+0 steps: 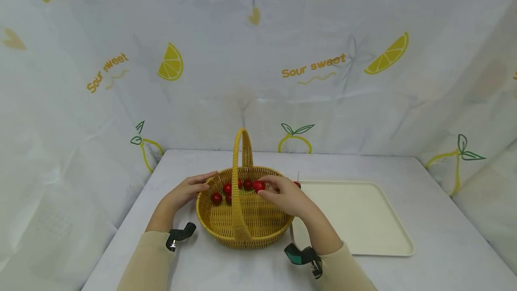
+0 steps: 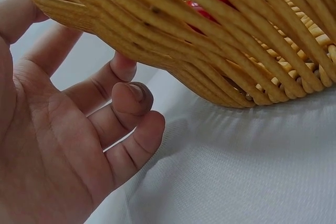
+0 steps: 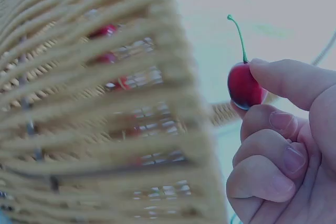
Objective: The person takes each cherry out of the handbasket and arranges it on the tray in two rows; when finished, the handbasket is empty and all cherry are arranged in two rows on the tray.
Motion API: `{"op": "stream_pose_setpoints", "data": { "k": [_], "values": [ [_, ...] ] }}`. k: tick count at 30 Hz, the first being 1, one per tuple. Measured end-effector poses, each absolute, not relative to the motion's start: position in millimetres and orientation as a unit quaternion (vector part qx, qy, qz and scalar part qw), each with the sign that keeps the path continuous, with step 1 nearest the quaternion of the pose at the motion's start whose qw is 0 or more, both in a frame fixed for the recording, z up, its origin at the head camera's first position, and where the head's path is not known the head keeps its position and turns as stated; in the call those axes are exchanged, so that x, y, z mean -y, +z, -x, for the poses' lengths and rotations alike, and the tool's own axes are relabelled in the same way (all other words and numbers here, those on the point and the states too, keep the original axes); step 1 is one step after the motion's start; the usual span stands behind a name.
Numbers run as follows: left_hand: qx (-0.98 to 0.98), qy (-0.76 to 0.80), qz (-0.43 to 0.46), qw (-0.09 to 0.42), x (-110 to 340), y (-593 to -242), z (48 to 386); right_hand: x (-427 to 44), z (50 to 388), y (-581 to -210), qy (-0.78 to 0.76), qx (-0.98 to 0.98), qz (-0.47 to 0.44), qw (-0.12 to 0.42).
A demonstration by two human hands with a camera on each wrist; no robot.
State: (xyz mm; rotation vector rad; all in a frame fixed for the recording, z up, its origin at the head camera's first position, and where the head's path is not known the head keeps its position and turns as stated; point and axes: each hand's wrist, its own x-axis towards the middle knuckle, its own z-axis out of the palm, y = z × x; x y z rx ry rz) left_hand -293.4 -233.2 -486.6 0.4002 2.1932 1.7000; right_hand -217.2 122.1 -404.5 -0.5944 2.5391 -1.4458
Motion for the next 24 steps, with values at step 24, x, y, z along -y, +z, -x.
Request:
{"op": "stream_pose_setpoints", "data": {
  "k": [24],
  "values": [
    [-0.771,0.594,-0.157,0.169,234.8,-486.1,293.0,-155.3,226.7,-409.2,-0.438,-0.863,0.232,0.098]
  ]
}}
